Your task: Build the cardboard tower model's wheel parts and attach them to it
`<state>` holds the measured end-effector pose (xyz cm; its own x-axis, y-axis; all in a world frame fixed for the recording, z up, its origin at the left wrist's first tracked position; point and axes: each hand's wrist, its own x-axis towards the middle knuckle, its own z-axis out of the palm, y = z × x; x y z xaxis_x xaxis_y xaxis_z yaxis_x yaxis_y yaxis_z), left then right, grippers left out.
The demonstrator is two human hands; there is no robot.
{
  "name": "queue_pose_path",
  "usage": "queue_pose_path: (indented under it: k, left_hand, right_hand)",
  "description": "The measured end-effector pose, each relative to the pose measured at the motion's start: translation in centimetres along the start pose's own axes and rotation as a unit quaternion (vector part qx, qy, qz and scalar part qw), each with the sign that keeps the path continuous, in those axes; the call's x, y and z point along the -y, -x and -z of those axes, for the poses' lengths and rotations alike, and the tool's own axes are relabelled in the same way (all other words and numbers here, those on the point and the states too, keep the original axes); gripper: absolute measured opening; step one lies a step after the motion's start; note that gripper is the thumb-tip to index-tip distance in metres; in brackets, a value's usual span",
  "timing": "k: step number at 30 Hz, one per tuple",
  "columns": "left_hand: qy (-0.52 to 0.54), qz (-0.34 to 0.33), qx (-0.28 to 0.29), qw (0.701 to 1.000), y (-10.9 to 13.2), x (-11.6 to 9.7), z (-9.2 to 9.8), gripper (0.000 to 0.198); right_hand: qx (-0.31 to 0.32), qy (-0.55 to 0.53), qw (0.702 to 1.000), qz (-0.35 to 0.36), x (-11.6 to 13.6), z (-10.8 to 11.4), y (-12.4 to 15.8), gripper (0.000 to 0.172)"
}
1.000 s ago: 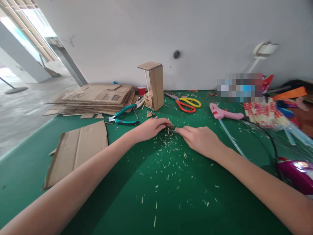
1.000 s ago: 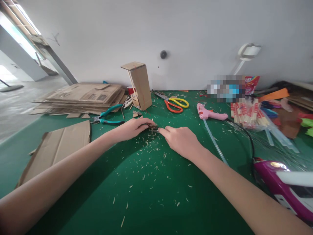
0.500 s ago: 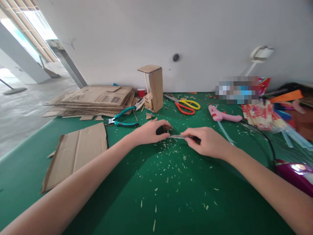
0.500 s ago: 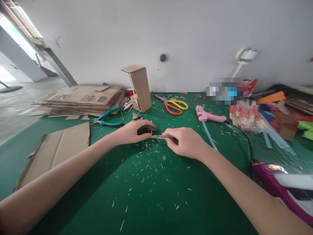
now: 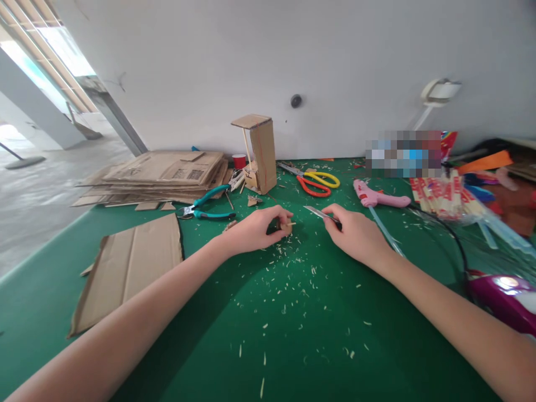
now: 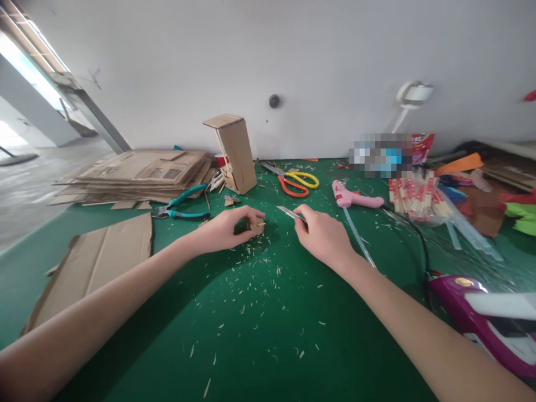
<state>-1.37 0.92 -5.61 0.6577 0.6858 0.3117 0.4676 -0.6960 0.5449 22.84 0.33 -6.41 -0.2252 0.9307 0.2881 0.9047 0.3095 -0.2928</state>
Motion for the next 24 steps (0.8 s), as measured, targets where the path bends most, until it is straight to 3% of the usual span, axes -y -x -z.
queue_pose_path:
  k: [4,12,18,24]
  left_hand:
    - [-0.025,0.015,-0.02,0.999,0.0,0.1,-0.6,0.025]
    - [-0.088,0.002,0.0,0.996,-0.2,0.4,-0.1,0.032]
    - [-0.097,-0.058,-0.012,0.994,-0.1,0.3,-0.2,0.025]
    - [-0.118,-0.082,-0.004,0.99,0.2,0.0,0.0,0.024]
  right_hand:
    - [0.023,0.007,0.999,0.028,0.1,0.2,0.1,0.022]
    - [0.057,-0.016,0.981,0.187,-0.3,-0.1,0.4,0.03]
    - [0.055,0.097,0.967,0.228,0.3,-0.6,0.6,0.03]
    - [0.068,0.133,0.956,0.25,0.9,-0.6,0.6,0.03]
